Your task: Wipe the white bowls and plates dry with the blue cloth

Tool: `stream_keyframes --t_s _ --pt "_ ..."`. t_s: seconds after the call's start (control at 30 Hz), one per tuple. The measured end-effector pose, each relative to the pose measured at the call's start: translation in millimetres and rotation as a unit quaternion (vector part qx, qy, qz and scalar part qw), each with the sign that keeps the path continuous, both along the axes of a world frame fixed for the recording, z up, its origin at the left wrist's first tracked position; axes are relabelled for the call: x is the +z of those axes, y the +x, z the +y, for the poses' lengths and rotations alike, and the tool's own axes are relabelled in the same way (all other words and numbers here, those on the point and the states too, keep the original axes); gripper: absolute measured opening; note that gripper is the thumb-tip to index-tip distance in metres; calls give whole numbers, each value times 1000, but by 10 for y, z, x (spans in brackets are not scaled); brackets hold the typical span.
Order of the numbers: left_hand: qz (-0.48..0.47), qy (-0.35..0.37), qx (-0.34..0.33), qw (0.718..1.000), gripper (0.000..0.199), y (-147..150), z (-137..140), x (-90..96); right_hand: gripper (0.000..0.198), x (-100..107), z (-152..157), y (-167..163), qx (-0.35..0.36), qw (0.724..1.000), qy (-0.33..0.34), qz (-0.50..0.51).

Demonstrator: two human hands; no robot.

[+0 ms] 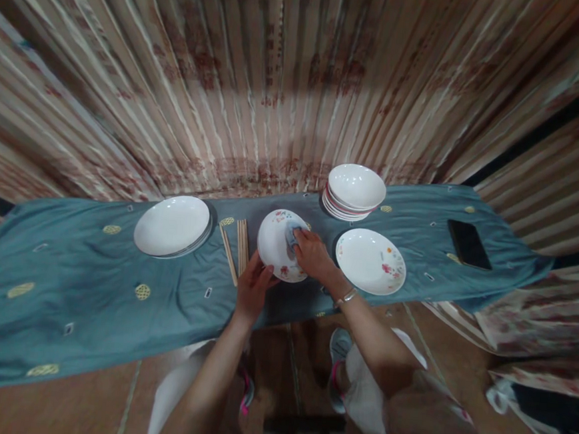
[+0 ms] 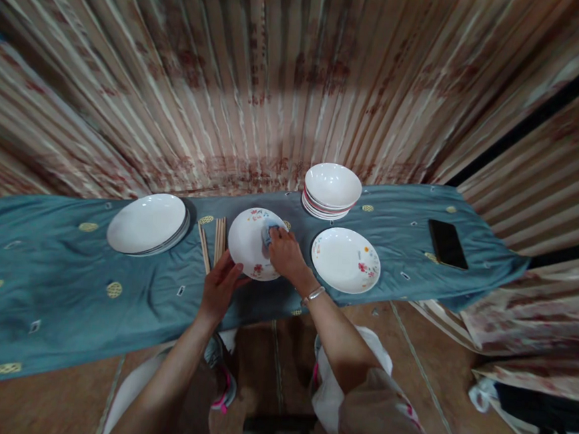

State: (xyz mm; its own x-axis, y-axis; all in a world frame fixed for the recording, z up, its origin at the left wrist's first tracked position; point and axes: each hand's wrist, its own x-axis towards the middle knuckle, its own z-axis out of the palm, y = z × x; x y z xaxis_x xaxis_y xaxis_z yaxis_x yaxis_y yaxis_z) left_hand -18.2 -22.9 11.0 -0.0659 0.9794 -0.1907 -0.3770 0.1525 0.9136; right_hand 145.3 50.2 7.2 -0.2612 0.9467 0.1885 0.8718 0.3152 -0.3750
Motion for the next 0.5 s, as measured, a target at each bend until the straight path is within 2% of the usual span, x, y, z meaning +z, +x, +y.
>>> stream_keyframes --t_s 0.23,0.5 --pt "-4 6 -6 1000 66 1 -4 -8 50 53 39 -141 104 992 18 62" --pt "-28 0 6 1000 58 -26 -7 -54 41 101 -136 -234 191 972 8 139"
